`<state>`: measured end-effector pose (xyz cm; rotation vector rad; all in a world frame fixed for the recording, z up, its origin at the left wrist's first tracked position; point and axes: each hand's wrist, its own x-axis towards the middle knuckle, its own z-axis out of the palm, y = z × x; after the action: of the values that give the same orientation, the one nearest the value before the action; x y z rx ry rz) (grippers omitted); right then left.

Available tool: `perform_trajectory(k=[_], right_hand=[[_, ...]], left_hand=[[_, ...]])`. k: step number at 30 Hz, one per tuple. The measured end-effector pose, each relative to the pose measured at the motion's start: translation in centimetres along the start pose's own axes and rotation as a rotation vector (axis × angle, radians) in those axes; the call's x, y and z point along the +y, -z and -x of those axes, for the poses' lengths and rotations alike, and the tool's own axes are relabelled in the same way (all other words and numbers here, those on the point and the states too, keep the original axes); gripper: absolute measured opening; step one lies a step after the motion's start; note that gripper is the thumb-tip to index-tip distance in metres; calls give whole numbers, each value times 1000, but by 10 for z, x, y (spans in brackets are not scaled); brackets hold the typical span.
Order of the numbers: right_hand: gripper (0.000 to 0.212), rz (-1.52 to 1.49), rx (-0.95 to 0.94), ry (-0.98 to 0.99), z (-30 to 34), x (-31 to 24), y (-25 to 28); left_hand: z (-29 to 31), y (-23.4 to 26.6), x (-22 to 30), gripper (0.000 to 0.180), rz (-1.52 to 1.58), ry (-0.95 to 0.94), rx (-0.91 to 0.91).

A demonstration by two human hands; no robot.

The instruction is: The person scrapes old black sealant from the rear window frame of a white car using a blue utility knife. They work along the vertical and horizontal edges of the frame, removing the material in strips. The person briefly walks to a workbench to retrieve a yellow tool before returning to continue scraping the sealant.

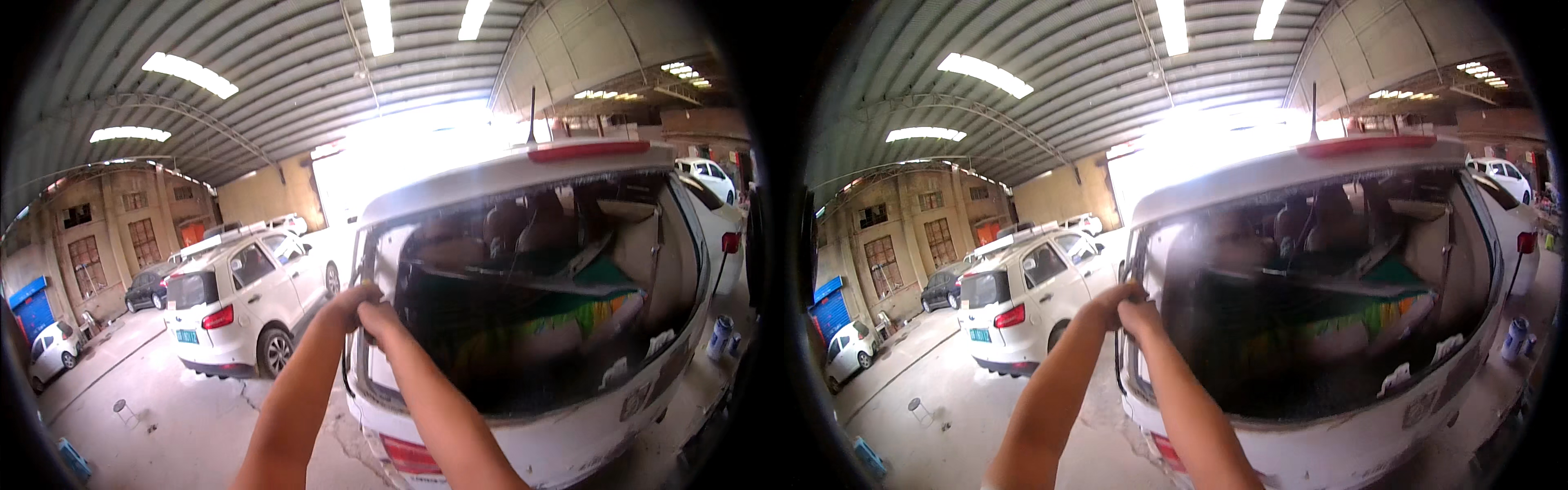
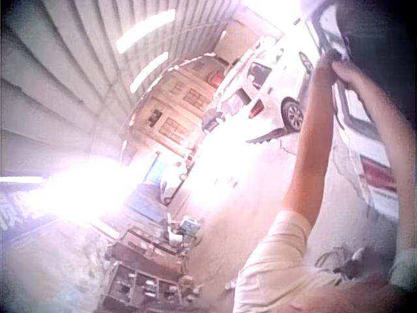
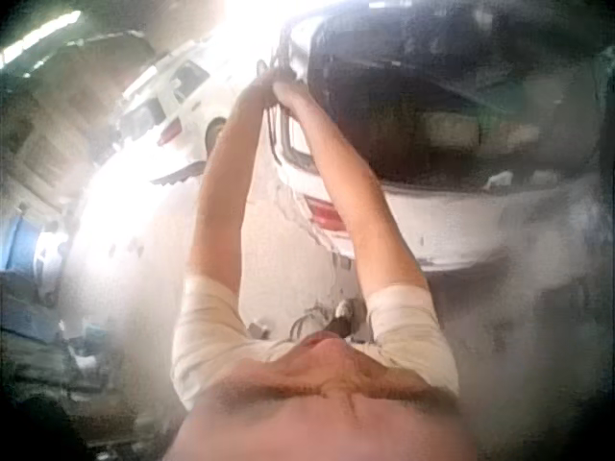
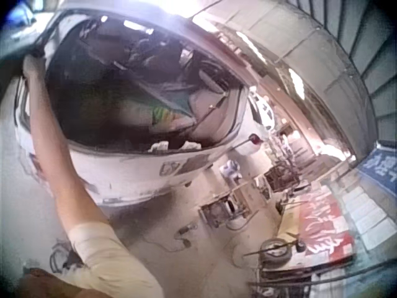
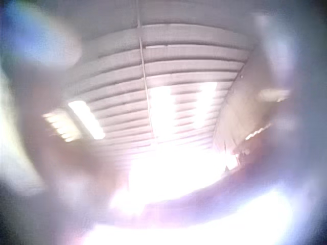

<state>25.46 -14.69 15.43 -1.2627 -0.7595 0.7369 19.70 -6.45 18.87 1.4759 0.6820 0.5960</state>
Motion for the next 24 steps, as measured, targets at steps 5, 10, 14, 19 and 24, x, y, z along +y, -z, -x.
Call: perform_trajectory(k=[5, 10, 14, 19, 24], right_hand=[[52, 149, 96, 11, -17, 7, -14], [40, 161, 134, 104, -27, 19, -19], [41, 334, 140, 135, -15, 2, -17], [47, 471, 215, 110, 45, 56, -31], [62, 445, 117, -354, 147, 191, 7]], left_hand=[[-6, 14, 0, 19, -228, -159, -127], [-7, 5, -1, 20, -14, -109, -206], [-46, 28, -20, 10, -476, -649, -395], [-20, 31, -120, 6, -399, -847, 19], [97, 5, -236, 18, -645, -664, -441]])
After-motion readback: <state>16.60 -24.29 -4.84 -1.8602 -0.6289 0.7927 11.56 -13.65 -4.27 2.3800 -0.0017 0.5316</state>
